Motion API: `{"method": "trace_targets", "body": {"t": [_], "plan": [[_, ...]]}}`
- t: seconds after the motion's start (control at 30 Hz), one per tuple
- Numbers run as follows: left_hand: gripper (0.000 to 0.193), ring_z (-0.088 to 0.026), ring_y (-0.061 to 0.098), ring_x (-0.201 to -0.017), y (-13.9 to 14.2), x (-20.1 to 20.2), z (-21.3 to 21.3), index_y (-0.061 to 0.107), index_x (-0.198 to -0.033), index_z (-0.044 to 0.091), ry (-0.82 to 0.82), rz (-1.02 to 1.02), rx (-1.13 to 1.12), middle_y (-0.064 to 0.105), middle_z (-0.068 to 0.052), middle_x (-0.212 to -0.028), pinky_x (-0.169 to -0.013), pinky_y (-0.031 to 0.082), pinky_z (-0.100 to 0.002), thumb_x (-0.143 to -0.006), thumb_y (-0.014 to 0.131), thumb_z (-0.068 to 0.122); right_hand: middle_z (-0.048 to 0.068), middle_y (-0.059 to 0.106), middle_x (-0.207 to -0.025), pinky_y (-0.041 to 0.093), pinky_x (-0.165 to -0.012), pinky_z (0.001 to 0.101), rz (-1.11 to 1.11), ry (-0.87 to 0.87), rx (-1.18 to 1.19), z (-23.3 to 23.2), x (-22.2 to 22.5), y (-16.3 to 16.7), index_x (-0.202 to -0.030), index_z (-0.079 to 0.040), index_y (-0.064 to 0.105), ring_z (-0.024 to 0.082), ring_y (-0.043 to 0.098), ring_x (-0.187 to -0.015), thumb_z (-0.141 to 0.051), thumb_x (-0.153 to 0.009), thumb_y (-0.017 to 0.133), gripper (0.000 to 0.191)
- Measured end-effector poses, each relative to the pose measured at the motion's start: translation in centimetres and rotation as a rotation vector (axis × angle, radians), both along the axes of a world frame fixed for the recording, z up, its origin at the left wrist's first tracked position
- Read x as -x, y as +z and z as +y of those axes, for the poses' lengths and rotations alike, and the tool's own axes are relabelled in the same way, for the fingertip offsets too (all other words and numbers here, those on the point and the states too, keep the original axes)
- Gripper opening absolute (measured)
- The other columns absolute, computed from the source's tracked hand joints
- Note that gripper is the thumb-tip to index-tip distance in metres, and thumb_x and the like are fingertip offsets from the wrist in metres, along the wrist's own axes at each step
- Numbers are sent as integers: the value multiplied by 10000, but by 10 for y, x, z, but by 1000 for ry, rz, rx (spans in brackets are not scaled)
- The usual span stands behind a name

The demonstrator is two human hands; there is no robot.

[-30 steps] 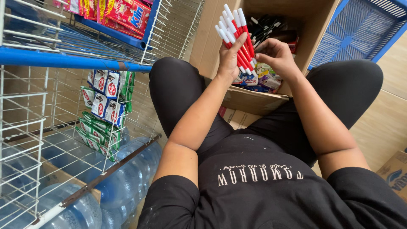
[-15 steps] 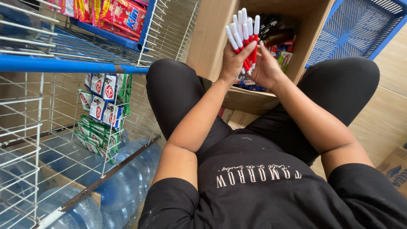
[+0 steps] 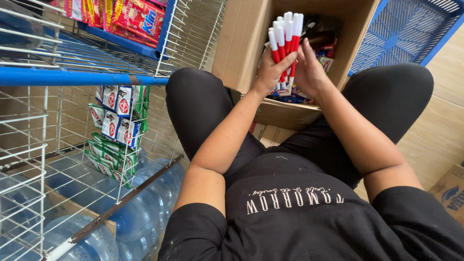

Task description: The person sits on the floor with a cardboard box of assorted pens and markers on their lap. They pick up pens one at a time, group them by color and type into bundles in their hands, and place the sorted bundles into a wire display rack beside them.

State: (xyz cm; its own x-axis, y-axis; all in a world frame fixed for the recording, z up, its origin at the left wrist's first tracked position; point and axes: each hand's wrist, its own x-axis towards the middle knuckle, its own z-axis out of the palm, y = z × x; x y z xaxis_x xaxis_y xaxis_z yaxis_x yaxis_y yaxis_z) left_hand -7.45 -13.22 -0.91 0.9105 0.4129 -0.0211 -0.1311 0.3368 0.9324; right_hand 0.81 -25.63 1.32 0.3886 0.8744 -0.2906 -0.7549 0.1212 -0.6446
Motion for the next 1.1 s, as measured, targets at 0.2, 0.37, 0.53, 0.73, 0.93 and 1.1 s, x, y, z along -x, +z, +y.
{"method": "trace_targets", "body": {"t": [0.2,0.37,0.53,0.73,0.93,1.1], "plan": [[384,-113,665,-1014,0,2,-9,594,-1271,12,-324,139,70,697,-36,-1092,-911,564,-303,-947,758,136,110,663,-1228,537,-1021,370,-350,-24,36,-18,-29,-10,-1386,-6,593,207,651,-1141,-155,-953,736,479],[354,-171,699,-968,12,3,-8,660,-1212,-50,-468,262,226,716,-96,-1052,-864,591,-348,-932,789,125,87,730,-1131,582,-930,333,-230,-4,33,-26,-28,-6,-1196,-8,666,187,704,-1045,-68,-912,758,304],[344,-199,727,-906,24,5,-8,658,-1154,12,-508,389,443,724,-106,-989,-797,627,-372,-853,796,106,93,740,-1082,612,-868,341,-143,-57,64,-25,-24,-5,-1176,2,675,187,725,-973,-40,-926,761,267],[315,-219,721,-745,29,5,-9,651,-1017,0,-545,414,413,687,-109,-839,-659,625,-385,-836,841,175,133,744,-1102,623,-880,387,-239,-1,101,-20,-23,11,-1208,3,654,244,738,-1008,-82,-880,789,365],[346,-178,686,-665,31,5,-9,656,-999,44,-562,415,300,664,-67,-786,-573,593,-331,-791,866,223,134,729,-1126,631,-953,419,-119,-21,-35,-20,-27,21,-1329,-62,571,247,732,-1063,-154,-789,800,593],[316,-184,708,-673,26,2,-13,675,-965,32,-555,422,194,695,-72,-785,-616,597,-327,-769,875,178,81,670,-1080,573,-970,367,-193,-93,-41,-20,-22,6,-1240,-47,585,190,675,-1041,-29,-875,808,428]]}}
